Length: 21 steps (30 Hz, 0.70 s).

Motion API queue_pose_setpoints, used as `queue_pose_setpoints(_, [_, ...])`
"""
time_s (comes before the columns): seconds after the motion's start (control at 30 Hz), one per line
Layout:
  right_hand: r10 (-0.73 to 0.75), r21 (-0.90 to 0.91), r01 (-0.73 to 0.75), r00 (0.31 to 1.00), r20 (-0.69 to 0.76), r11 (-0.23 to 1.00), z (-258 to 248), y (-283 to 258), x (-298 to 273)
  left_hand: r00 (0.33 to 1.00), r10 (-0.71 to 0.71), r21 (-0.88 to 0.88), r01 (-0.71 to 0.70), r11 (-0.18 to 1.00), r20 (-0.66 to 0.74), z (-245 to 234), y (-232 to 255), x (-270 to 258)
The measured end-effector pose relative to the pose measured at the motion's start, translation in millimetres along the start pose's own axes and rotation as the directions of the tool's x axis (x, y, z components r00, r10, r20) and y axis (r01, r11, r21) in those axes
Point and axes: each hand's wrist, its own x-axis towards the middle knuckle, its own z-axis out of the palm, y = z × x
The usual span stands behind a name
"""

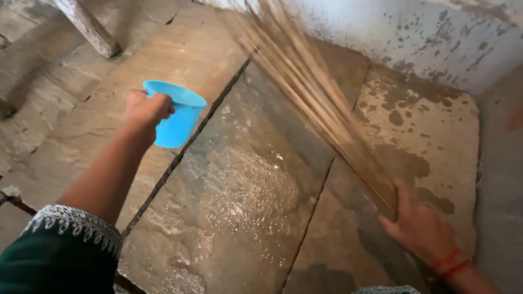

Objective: The person pours water from a blue plastic cup onto a tiled floor and uses a traditional straw broom to sweep the water across the surface. The person refills the cup from a large black basin and continues sweeping the wet floor.

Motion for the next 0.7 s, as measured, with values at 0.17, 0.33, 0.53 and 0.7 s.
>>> queue_pose_setpoints(0.17, [-0.001, 0.012, 0.002, 0.997, -0.075, 1.0, 10.8, 35.6, 51.9, 0.998, -0.004, 0.008, 0.003, 1.0, 0.063, 10.4, 1.0, -1.4])
queue_pose_setpoints(0.33, [0.121, -0.012, -0.121, 0.992, 0.042, 0.993, 46.3, 65.7, 115.2, 0.992, 0.027, -0.014, -0.025, 1.0, 0.125, 15.0, 0.9, -3.3])
queue_pose_setpoints(0.53, [-0.059, 0.133, 0.027, 0.967, 0.246, 0.991, 125.2, 62.0, 129.9, 0.996, -0.003, 0.044, -0.001, 0.999, 0.091, 15.7, 2.1, -8.0])
queue_pose_setpoints(0.7, [-0.146, 0.197, 0.076, 0.918, 0.369, 0.977, 130.9, 37.8, 98.6, 0.996, 0.001, 0.077, -0.008, 0.997, 0.095, 12.9, 1.6, -9.5])
